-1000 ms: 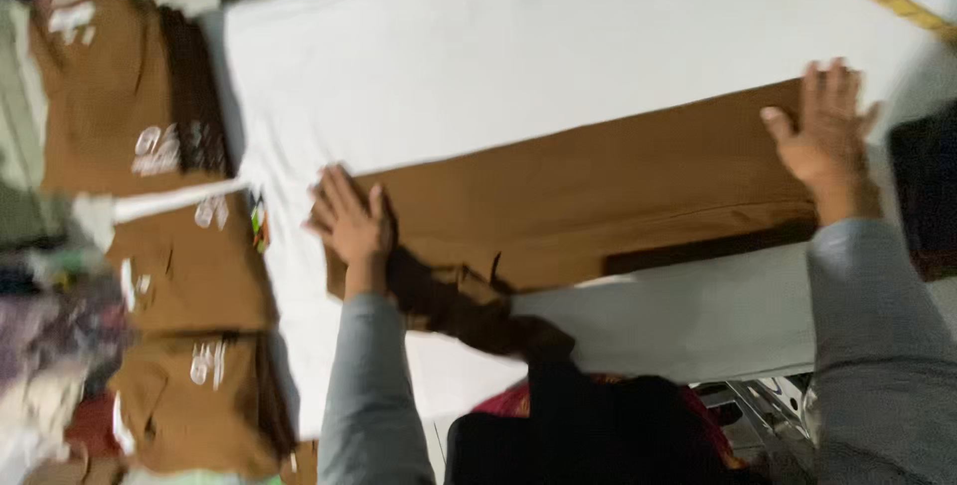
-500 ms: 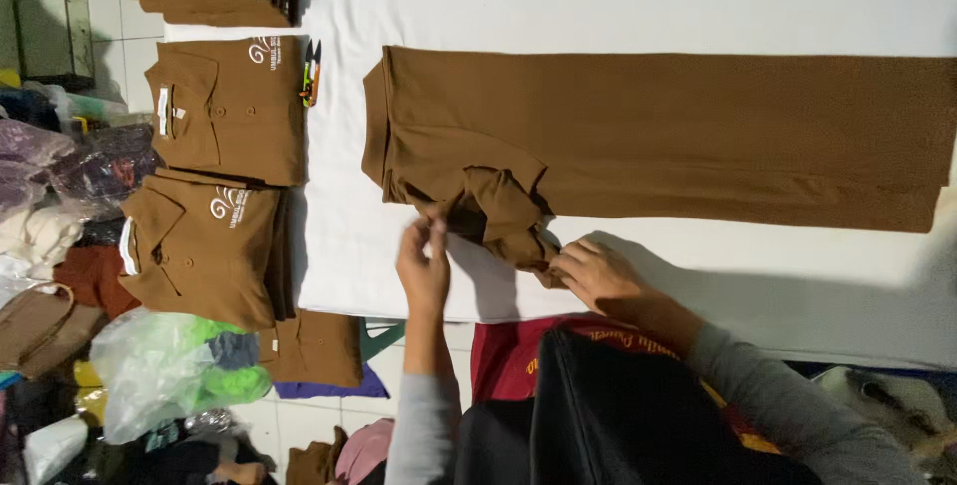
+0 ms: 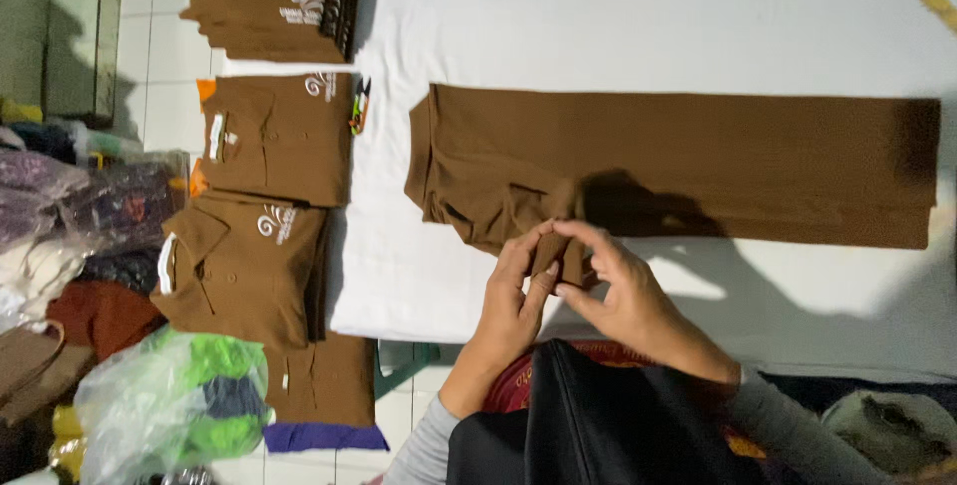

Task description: The person irons brown shirts on a padded surface using a steam iron, then folds the ironed shirts and places them onto a stack.

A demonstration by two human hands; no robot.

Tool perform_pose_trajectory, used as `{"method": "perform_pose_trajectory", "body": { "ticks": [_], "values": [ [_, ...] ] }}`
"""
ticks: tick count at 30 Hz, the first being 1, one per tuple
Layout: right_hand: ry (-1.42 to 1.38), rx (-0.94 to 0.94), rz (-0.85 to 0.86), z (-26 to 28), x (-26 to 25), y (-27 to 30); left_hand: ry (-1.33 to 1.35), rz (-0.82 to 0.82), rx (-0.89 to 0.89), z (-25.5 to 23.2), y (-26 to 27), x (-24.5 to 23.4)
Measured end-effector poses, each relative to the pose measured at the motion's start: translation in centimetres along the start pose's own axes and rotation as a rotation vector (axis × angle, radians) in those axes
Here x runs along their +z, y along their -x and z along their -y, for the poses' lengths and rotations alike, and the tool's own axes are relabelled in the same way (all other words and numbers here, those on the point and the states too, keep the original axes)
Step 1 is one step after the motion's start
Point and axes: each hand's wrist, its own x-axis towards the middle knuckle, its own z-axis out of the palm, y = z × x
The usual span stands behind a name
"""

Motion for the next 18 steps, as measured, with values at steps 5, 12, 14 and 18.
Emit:
{"method": "perform_pose_trajectory", "body": {
  "ticks": [5, 12, 14, 18],
  "values": [
    [0.8, -0.424, -0.34, 1.1, 1.5, -0.8, -0.064, 0.105, 0.067, 1.1, -1.5, -2.9],
    [0.798, -0.561, -0.377, 0.3, 4.9, -1.4, -0.079, 0.196, 0.108, 3.1, -2.1, -3.5],
    [0.474, -0.35, -0.245, 3.6, 3.8, -1.6, 0.015, 0.179, 0.027, 2.0, -3.1, -4.2],
    [0.169, -0.211, -0.102, 0.9, 1.7, -0.4, 0.059, 0.31, 0.044, 5.4, -1.7, -3.8]
  ]
}}
